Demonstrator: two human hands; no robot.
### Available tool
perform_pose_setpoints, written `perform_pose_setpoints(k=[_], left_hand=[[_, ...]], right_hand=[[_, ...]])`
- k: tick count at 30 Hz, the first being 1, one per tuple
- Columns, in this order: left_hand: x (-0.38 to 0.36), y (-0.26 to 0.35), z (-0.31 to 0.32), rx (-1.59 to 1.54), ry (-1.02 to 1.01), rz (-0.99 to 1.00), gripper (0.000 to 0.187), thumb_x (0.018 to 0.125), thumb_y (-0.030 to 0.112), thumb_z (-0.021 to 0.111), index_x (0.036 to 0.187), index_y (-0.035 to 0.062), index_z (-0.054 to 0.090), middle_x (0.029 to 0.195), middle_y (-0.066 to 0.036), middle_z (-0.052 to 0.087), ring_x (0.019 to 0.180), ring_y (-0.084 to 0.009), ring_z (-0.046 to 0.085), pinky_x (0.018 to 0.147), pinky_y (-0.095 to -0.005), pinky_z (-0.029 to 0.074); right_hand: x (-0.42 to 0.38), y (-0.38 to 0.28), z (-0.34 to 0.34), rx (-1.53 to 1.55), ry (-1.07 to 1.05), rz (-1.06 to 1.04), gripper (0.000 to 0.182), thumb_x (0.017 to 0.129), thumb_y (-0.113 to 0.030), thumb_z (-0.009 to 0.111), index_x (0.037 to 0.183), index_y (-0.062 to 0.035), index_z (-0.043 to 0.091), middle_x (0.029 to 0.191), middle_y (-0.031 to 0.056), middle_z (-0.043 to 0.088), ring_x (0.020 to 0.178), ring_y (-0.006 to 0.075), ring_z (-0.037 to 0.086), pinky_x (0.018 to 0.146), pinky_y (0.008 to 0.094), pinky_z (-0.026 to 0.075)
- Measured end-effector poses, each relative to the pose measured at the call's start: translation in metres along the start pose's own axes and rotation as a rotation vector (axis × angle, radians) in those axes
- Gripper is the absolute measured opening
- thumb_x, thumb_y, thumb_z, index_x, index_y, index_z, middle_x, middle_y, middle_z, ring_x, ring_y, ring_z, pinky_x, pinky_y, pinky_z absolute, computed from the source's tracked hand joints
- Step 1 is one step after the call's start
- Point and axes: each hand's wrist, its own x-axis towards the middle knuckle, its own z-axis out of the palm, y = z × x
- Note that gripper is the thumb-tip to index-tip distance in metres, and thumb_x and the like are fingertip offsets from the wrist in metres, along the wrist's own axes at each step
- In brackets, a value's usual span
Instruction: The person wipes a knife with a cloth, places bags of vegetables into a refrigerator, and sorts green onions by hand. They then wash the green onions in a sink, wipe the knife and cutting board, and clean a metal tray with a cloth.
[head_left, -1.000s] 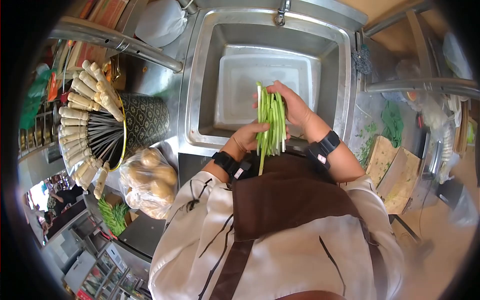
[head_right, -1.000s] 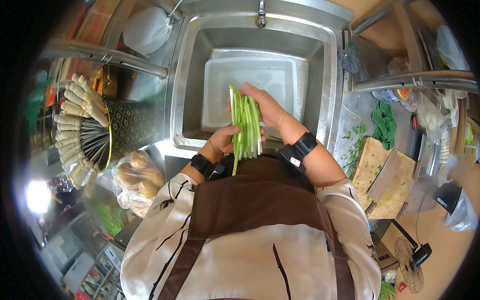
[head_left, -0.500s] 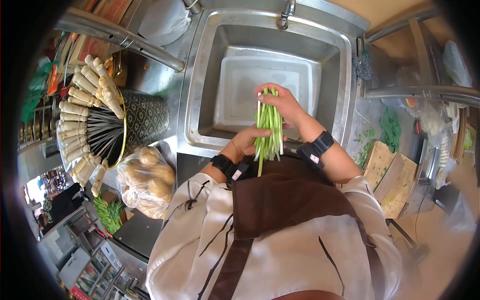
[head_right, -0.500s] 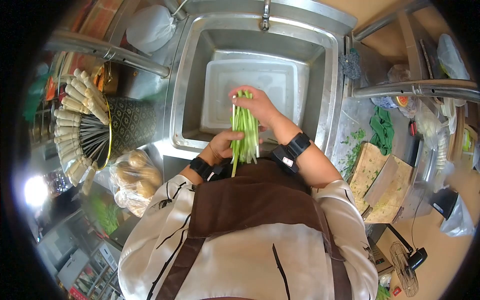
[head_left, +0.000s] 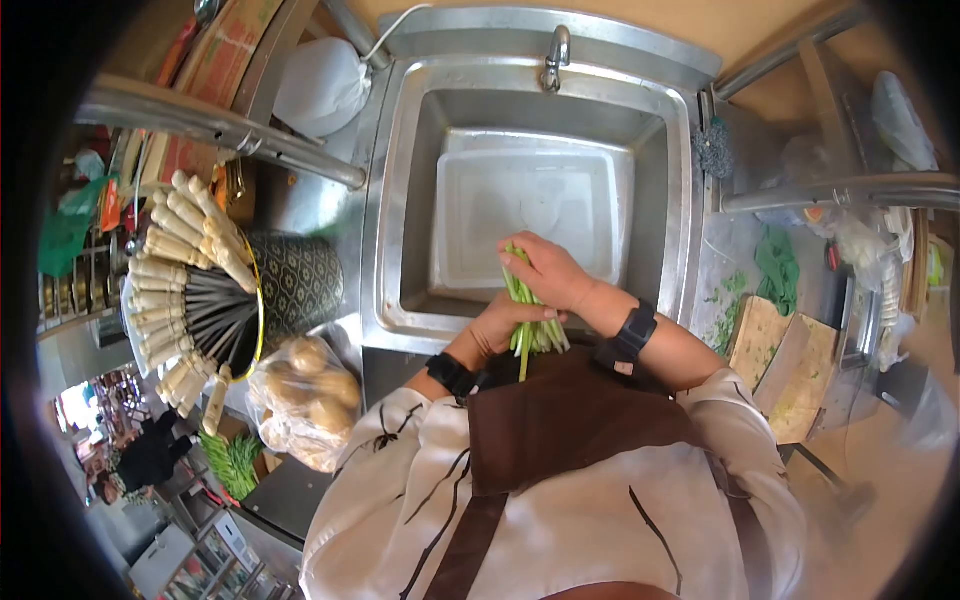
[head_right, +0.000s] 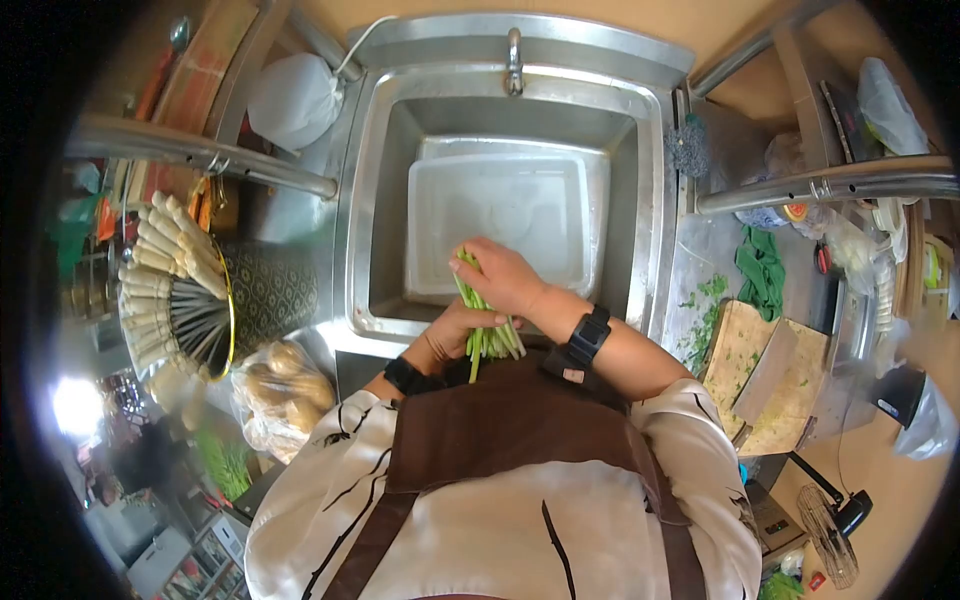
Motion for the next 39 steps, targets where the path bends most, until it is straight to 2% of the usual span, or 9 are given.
perform_pose_setpoints(k=[5, 11, 21, 24, 27, 31, 37, 38, 39], left_hand=[[0.031, 0.021, -0.013, -0.21, -0.031, 0.002, 0.022, 0.078, 0.004, 0.06, 0.099, 0.001, 0.055, 0.083, -0.01, 0.059, 0.082, -0.0245, 0.06, 0.073, -0.0375, 0.052], [0.077, 0.072, -0.034, -0.349, -0.007, 0.151, 0.041, 0.078, 0.0, 0.057, 0.116, 0.0045, 0.04, 0.089, -0.008, 0.054, 0.08, -0.0222, 0.057, 0.078, -0.0394, 0.05], [0.155, 0.13, -0.067, -0.313, 0.282, 0.216, 0.026, 0.08, 0.002, 0.057, 0.105, -0.0009, 0.05, 0.09, -0.01, 0.058, 0.08, -0.0215, 0.06, 0.068, -0.0342, 0.053], [0.185, 0.131, -0.071, -0.242, 0.327, 0.246, 0.023, 0.082, 0.006, 0.057, 0.104, -0.0019, 0.053, 0.093, -0.01, 0.059, 0.081, -0.0209, 0.061, 0.069, -0.0322, 0.053], [0.208, 0.123, -0.063, -0.144, 0.309, 0.241, 0.023, 0.087, 0.011, 0.054, 0.105, -0.0015, 0.054, 0.097, -0.009, 0.059, 0.086, -0.0201, 0.061, 0.076, -0.0311, 0.051], [0.225, 0.108, -0.042, -0.286, 0.171, 0.205, 0.027, 0.093, 0.024, 0.047, 0.109, 0.0038, 0.053, 0.102, -0.007, 0.058, 0.096, -0.0194, 0.057, 0.085, -0.0338, 0.047], [0.224, 0.105, -0.037, -0.384, 0.209, 0.208, 0.044, 0.096, 0.045, 0.035, 0.114, 0.0088, 0.052, 0.104, -0.006, 0.057, 0.096, -0.0187, 0.055, 0.086, -0.0334, 0.045], [0.222, 0.106, -0.037, -0.349, 0.212, 0.219, 0.048, 0.095, 0.049, 0.035, 0.115, 0.0085, 0.051, 0.106, -0.005, 0.056, 0.097, -0.0174, 0.054, 0.086, -0.0321, 0.045], [0.221, 0.107, -0.036, -0.314, 0.212, 0.232, 0.053, 0.094, 0.053, 0.035, 0.116, 0.0081, 0.05, 0.108, -0.004, 0.055, 0.098, -0.0161, 0.053, 0.086, -0.0308, 0.044]], right_hand=[[0.035, 0.011, -0.019, 0.347, 0.047, 0.08, 0.058, 0.09, -0.034, 0.051, 0.135, -0.0023, 0.033, 0.133, 0.0208, 0.04, 0.121, 0.0342, 0.043, 0.101, 0.037, 0.035], [0.12, 0.056, -0.084, -0.176, 0.618, -0.069, 0.059, 0.094, -0.03, 0.043, 0.14, 0.0005, 0.022, 0.141, 0.0214, 0.031, 0.131, 0.032, 0.03, 0.108, 0.0378, 0.022], [0.168, 0.072, -0.09, -0.446, 0.298, -0.345, 0.042, 0.088, -0.014, 0.05, 0.126, 0.0034, 0.044, 0.125, 0.0177, 0.051, 0.124, 0.0331, 0.04, 0.104, 0.0383, 0.03], [0.143, 0.087, -0.084, 0.308, 0.325, 0.171, 0.039, 0.093, -0.02, 0.048, 0.126, 0.0012, 0.046, 0.126, 0.0133, 0.051, 0.12, 0.0204, 0.045, 0.101, 0.0306, 0.034], [0.117, 0.083, -0.075, 0.606, 0.406, 0.374, 0.043, 0.095, -0.023, 0.048, 0.129, 0.002, 0.044, 0.126, 0.0114, 0.05, 0.115, 0.0151, 0.047, 0.097, 0.0253, 0.036], [0.119, 0.083, -0.081, 0.381, 0.52, 0.375, 0.044, 0.092, -0.022, 0.048, 0.127, 0.0037, 0.041, 0.124, 0.022, 0.05, 0.116, 0.0307, 0.048, 0.097, 0.0347, 0.037], [0.13, 0.089, -0.051, 0.426, 0.65, 0.219, 0.045, 0.094, -0.028, 0.042, 0.126, 0.0034, 0.041, 0.122, 0.0229, 0.05, 0.116, 0.0339, 0.047, 0.097, 0.0379, 0.037], [0.135, 0.084, -0.053, 0.223, 0.624, 0.313, 0.046, 0.094, -0.029, 0.042, 0.127, 0.0017, 0.04, 0.122, 0.0228, 0.05, 0.117, 0.0338, 0.047, 0.097, 0.0376, 0.037], [0.135, 0.08, -0.061, 0.448, 0.61, 0.392, 0.046, 0.094, -0.03, 0.043, 0.128, 0.0013, 0.04, 0.122, 0.0225, 0.05, 0.117, 0.0333, 0.046, 0.097, 0.0374, 0.036]])
